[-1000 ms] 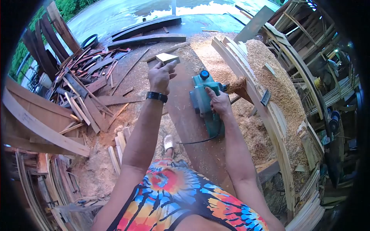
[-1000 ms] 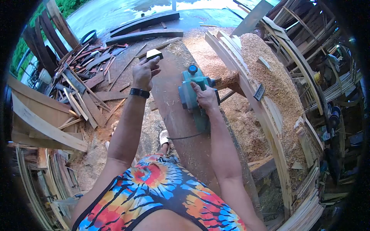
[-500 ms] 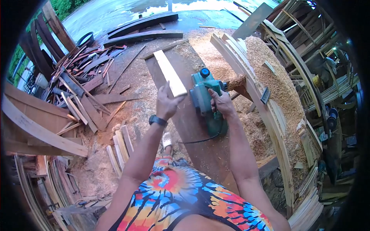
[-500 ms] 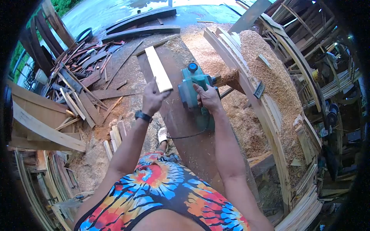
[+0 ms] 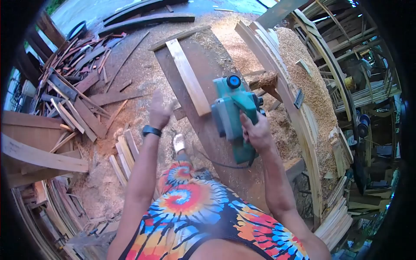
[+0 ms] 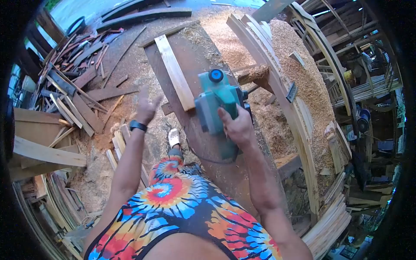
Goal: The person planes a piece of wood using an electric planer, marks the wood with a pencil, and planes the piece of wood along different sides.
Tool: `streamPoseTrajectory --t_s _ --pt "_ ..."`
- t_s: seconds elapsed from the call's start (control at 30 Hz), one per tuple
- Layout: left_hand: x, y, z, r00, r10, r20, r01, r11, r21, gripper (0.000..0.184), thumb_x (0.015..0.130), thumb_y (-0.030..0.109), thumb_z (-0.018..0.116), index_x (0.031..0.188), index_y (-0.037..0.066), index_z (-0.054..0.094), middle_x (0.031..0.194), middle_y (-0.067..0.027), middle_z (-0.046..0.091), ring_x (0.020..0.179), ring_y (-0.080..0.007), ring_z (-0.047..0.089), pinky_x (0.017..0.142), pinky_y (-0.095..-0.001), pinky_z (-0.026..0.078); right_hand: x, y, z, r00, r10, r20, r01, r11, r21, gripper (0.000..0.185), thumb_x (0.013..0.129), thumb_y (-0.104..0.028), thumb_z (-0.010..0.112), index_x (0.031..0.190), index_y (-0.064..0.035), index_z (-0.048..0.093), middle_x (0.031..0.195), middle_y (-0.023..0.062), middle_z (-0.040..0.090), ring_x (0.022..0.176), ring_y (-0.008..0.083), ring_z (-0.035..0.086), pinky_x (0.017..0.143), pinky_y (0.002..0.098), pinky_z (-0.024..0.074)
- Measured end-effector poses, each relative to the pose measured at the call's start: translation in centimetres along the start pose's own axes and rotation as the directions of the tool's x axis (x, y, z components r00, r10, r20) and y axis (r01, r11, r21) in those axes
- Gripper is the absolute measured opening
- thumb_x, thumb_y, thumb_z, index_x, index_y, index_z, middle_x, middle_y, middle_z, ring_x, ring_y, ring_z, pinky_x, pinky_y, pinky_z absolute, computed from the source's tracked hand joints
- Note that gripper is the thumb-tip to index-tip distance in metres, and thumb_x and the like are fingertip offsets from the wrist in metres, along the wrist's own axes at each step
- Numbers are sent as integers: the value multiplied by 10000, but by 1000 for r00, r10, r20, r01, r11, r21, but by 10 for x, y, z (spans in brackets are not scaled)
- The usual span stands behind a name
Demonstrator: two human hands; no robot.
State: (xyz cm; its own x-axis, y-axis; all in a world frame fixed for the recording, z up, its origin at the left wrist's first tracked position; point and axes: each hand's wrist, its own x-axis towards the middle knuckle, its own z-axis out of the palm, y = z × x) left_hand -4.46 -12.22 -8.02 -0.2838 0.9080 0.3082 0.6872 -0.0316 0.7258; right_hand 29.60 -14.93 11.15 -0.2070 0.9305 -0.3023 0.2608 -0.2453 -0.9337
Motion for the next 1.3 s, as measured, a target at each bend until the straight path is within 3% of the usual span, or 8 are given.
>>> streamPoseTrajectory --t_s 0.1,0.27,0.8,0.9,1.03,1.13,1.2,1.3 --pt "0 -42 -22 938 -347 12 347 937 43 747 952 496 643 1374 -107 520 1426 -306 530 1350 -414 496 1151 -438 373 -29 -2 16 1000 -26 13 27 998 -62 439 954 -406 727 1099 -3 629 803 59 667 712 135 639 636 300 522" --pt "-35 -86 -9 793 -586 170 571 811 128 643 987 499 575 1285 -69 619 1317 -305 612 1237 -421 589 1072 -471 435 -27 5 59 997 -29 75 37 993 -110 478 920 -386 762 1099 39 636 953 169 727 869 192 686 785 352 545" --pt "-91 -131 5 471 -755 456 681 640 356 552 996 513 499 1126 30 732 1103 -285 700 1085 -447 657 941 -504 494 87 -38 116 996 -36 75 50 981 -185 505 865 -424 808 1046 22 657 890 204 730 837 250 739 717 383 553" --pt "-67 -143 1 462 -765 450 715 621 321 562 998 513 497 1139 18 722 1139 -291 689 1119 -447 645 957 -500 484 138 -53 132 993 -101 59 110 977 -180 491 868 -423 800 1053 11 665 901 206 731 842 282 743 725 391 556" --pt "-20 -134 -9 612 -690 386 664 714 224 582 1005 501 500 1109 -35 703 1148 -319 675 1115 -459 639 960 -499 473 225 -82 159 951 -302 57 307 922 -237 518 855 -503 775 1041 -24 705 936 216 729 861 365 724 766 431 555" --pt "15 -122 -16 656 -672 343 674 727 133 589 1012 487 522 1129 -67 687 1071 -293 699 1033 -393 673 928 -449 492 280 -104 179 965 -254 71 264 939 -222 518 844 -531 770 991 -35 736 923 226 733 889 377 719 769 429 561" --pt "28 -103 -16 790 -590 168 610 785 -110 496 1020 409 562 1137 -56 690 1007 -215 724 941 -290 687 864 -403 511 287 -107 181 956 -288 50 291 916 -275 512 848 -510 774 1017 -29 735 981 216 741 923 347 726 803 411 559" --pt "43 -78 -20 797 -596 100 602 767 -222 401 1015 333 597 1115 -41 702 997 -179 732 928 -254 690 847 -377 519 261 -100 161 944 -326 51 330 923 -200 458 875 -432 774 1083 -27 727 1009 180 750 922 276 727 824 375 552"
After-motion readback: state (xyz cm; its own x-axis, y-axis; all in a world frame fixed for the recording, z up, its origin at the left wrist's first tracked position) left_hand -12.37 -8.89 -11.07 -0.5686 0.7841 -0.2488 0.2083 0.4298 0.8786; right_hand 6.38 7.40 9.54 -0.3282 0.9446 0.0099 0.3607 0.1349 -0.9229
